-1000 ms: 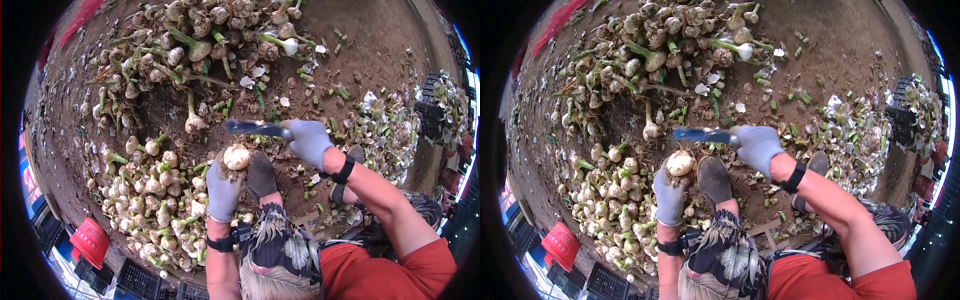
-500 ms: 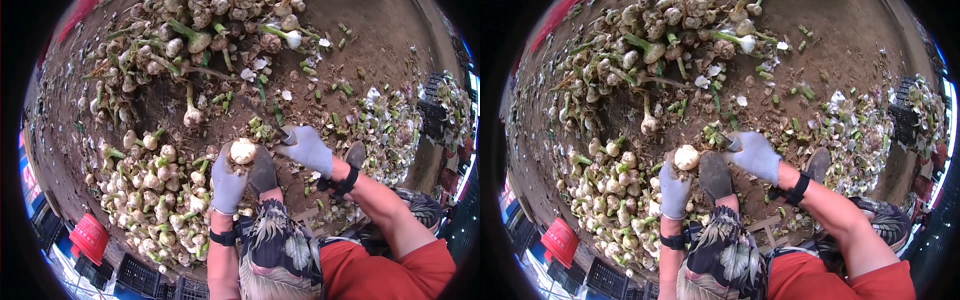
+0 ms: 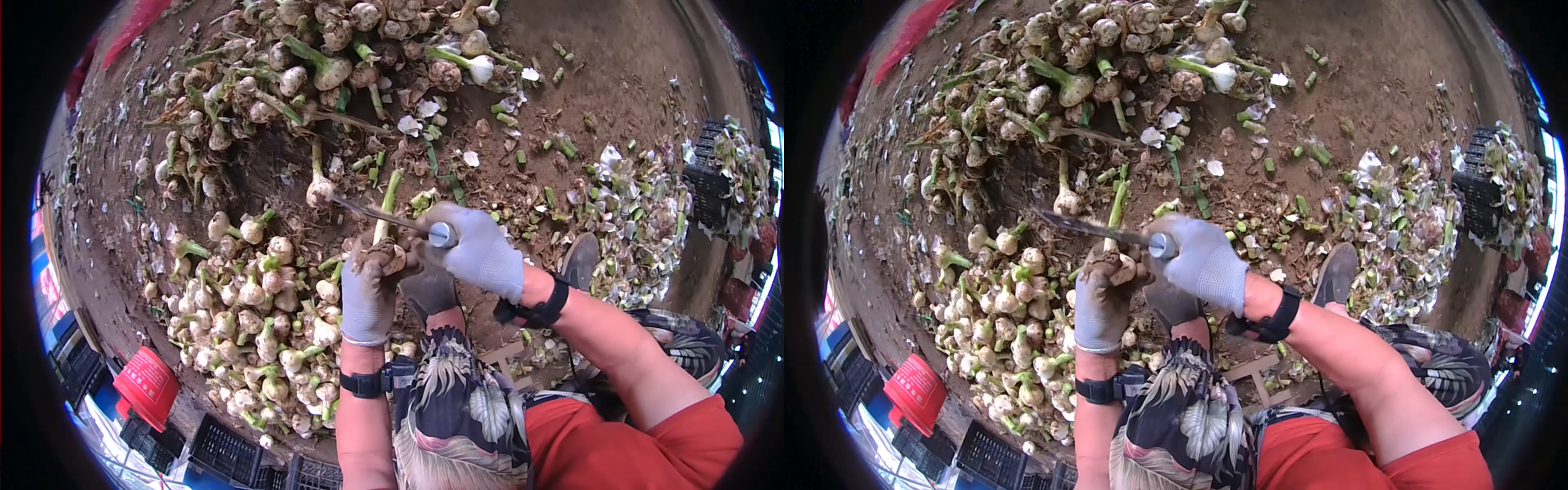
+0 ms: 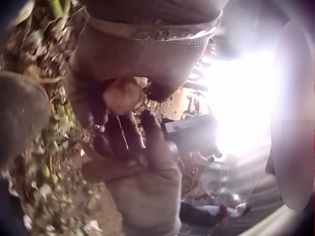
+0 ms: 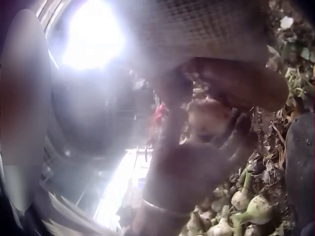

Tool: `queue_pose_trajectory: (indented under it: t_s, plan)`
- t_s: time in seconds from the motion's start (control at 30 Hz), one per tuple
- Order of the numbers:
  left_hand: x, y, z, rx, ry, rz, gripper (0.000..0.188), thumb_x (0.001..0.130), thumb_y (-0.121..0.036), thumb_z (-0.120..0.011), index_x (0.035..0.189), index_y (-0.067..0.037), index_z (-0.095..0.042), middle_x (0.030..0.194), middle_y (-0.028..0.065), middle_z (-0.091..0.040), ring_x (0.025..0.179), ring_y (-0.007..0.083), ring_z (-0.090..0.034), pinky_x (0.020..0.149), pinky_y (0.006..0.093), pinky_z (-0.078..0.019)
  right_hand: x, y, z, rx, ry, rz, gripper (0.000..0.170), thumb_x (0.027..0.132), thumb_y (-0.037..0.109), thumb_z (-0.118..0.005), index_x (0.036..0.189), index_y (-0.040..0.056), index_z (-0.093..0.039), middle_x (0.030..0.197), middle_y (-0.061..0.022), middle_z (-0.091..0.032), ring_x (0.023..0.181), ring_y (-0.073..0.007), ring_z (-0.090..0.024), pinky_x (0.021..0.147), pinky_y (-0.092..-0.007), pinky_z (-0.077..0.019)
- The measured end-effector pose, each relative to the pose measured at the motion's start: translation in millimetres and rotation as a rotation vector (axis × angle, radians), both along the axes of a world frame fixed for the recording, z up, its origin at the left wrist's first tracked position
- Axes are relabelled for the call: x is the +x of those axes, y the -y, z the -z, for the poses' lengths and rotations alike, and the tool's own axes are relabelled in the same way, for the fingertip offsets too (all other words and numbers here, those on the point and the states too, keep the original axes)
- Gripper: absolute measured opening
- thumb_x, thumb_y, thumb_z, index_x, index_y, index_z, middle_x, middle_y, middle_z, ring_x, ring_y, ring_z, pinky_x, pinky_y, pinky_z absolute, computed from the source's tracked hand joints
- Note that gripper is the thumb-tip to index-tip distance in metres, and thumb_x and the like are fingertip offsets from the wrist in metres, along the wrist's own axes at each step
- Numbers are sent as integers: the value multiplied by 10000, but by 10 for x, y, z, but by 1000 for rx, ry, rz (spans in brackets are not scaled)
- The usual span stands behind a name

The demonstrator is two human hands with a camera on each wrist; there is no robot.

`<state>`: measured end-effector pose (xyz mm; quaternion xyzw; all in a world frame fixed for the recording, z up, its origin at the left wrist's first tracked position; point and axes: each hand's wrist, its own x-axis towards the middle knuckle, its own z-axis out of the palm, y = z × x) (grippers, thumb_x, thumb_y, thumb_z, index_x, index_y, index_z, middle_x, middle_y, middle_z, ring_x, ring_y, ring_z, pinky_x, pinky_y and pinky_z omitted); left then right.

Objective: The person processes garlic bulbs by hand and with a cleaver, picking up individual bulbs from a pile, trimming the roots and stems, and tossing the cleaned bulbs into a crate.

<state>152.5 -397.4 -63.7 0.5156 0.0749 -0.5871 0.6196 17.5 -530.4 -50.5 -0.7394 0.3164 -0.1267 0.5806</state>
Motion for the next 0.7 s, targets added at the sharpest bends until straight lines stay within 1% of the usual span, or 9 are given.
queue_pose_trajectory:
  t_s: [0.1,0.17,0.2,0.27,0.37,0.47,0.53,0.6,0.7]
  plan:
    - [91,-7,-191,-159,142,100,384,863,-93,-624,1228,8,-558,1012,101,-645,924,207,-658,870,352,-550,-49,48,83,-50,-341,-61,239,814,204,-777,966,36,-701,796,-68,-705,717,-224,-682,673,-332,-532]
    - [190,-192,-421,-284,38,-288,507,787,-183,-799,1245,-75,-607,1101,99,-670,985,226,-649,954,408,-529,-257,51,220,84,-387,92,228,812,193,-750,965,31,-705,791,-87,-709,730,-222,-689,678,-338,-531]
    - [356,-331,-338,-696,-267,-566,529,781,-177,-818,1256,-84,-607,1190,131,-655,1057,267,-649,1007,471,-507,-368,77,299,222,-433,241,220,809,182,-723,964,26,-709,786,-107,-713,743,-220,-696,683,-344,-531]
    - [738,-734,-499,-548,-136,-679,545,861,-305,-745,1324,-82,-565,1272,171,-620,1180,323,-593,1135,486,-382,-576,63,448,481,-370,623,171,836,147,-726,925,2,-714,769,-40,-704,698,-132,-651,629,-322,-514]
    - [818,-895,-377,-267,-40,-693,540,939,-311,-614,1382,-20,-506,1406,212,-529,1289,342,-527,1158,500,-346,-553,1,413,569,-212,744,140,881,130,-721,965,18,-707,778,-1,-660,639,-89,-586,584,-274,-489]
    - [682,-198,-257,315,716,-36,565,922,-150,-619,1451,-43,-455,1451,154,-491,1316,312,-500,1156,475,-366,-380,-10,309,782,-129,719,182,903,138,-714,1024,6,-682,796,-2,-636,636,-76,-576,587,-230,-480]
    - [792,186,194,491,1668,584,658,803,97,-580,1429,-83,-487,1440,163,-495,1288,322,-524,1137,425,-421,-195,11,274,817,-85,620,194,902,144,-712,1031,4,-678,802,-5,-638,640,-78,-576,592,-238,-482]
    - [966,376,670,557,1534,758,628,751,3,-635,1367,-52,-528,1339,182,-548,1194,295,-575,1021,396,-480,-27,86,163,781,-130,559,251,898,154,-718,1090,0,-675,856,-6,-657,700,-70,-594,645,-232,-492]
    - [892,539,450,408,1180,563,543,793,-91,-622,1325,-21,-541,1260,238,-598,1169,327,-610,984,444,-484,109,176,204,666,-117,389,429,892,164,-734,1267,-17,-630,1097,-57,-701,957,-92,-633,853,-250,-508]
